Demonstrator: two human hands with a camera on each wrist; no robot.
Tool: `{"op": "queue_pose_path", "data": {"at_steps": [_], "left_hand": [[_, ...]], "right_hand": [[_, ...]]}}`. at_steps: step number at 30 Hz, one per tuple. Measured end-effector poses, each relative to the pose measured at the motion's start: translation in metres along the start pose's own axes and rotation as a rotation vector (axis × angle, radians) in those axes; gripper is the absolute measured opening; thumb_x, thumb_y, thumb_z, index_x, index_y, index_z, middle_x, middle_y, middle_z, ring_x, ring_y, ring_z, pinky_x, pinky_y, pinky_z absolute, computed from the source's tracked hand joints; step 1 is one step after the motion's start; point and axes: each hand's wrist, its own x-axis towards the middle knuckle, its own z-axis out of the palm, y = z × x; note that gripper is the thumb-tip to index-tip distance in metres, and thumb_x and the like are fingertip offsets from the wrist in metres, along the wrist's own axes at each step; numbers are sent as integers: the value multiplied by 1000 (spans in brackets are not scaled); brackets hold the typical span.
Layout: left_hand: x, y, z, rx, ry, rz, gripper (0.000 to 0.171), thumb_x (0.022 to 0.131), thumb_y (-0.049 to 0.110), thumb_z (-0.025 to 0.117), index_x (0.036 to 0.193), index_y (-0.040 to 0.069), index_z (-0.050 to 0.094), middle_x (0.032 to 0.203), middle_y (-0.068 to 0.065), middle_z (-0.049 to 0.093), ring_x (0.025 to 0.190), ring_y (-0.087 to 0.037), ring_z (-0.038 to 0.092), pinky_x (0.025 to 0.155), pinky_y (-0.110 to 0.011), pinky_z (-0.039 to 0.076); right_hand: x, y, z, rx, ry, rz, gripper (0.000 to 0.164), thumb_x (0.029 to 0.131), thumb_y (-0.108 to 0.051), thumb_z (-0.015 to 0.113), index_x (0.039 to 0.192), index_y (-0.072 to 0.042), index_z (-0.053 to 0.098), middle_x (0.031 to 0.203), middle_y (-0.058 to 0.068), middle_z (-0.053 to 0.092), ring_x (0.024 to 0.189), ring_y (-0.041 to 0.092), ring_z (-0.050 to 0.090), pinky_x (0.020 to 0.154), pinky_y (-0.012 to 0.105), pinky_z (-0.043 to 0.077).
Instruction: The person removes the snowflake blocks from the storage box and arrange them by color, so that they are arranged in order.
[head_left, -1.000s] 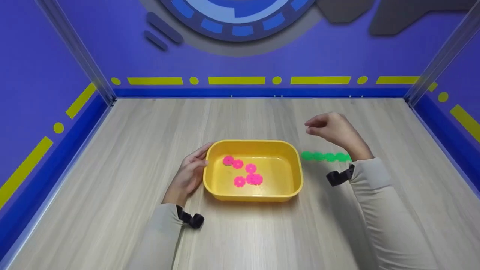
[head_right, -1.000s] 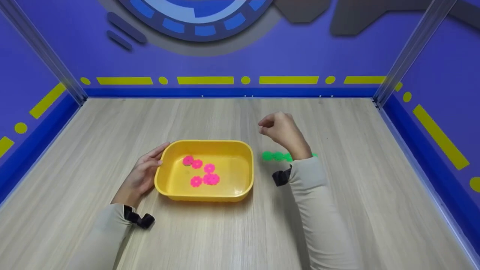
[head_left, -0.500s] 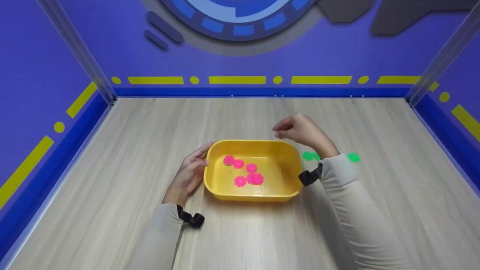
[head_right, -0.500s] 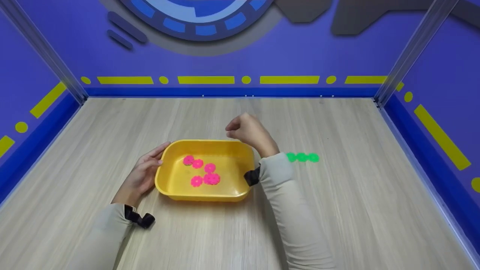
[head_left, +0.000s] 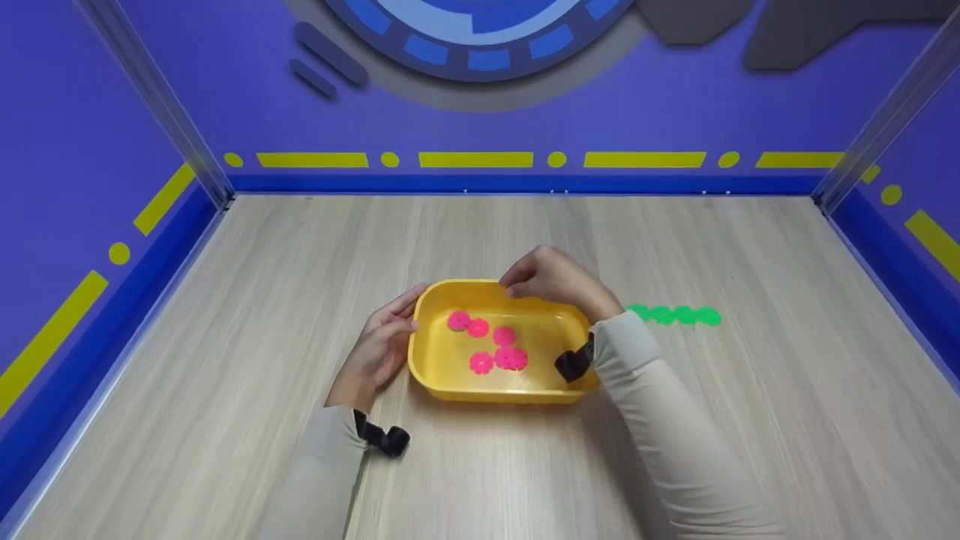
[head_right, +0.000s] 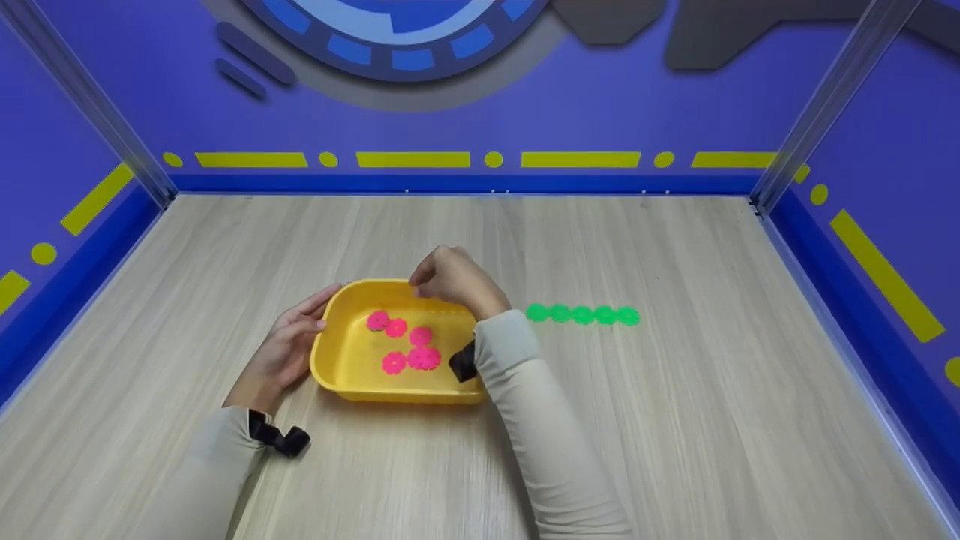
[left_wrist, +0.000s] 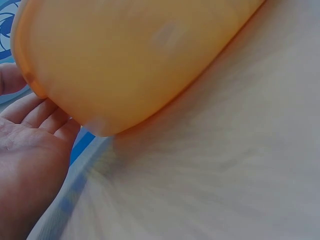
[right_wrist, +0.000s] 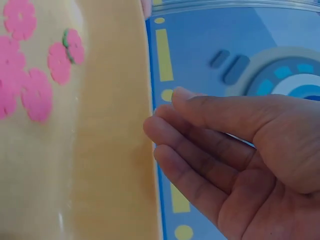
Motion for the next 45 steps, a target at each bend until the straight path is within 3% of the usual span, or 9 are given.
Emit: {"op": "queue_pose_path", "data": {"at_steps": [15,32,39,45], "left_hand": [[0,1,0,25,-11,1,67,85,-13,41,149,-7,23,157,-20,23,143,-28,27,118,-36,26],[0,0,-1,13,-12,-6,65,86,-12,39,149,-5,24,156,-20,25,143,-27,28,118,-37,25],[1,-1,-1,10,-8,8,66,85,-12,41,148,-7,25,155,-22,27,138,-24,35,118,-36,27],[1,-1,-1,15,-7,11,65,84,-12,41,148,-8,25,154,-22,28,136,-21,39,118,-36,27]], "right_hand": [[24,-6,35,-5,-145,-70,27,86,-10,69,112,-4,72,103,11,74,91,21,67,87,32,57],[36,-10,53,-36,-156,-66,24,87,-8,67,110,-4,73,101,11,73,87,21,65,85,31,58],[39,-9,59,-79,-189,-122,20,88,-9,67,107,-7,74,96,7,72,77,16,59,76,24,56],[38,-9,61,-88,-218,-148,19,87,-10,68,105,-8,75,97,5,73,78,15,60,78,26,57]]}}
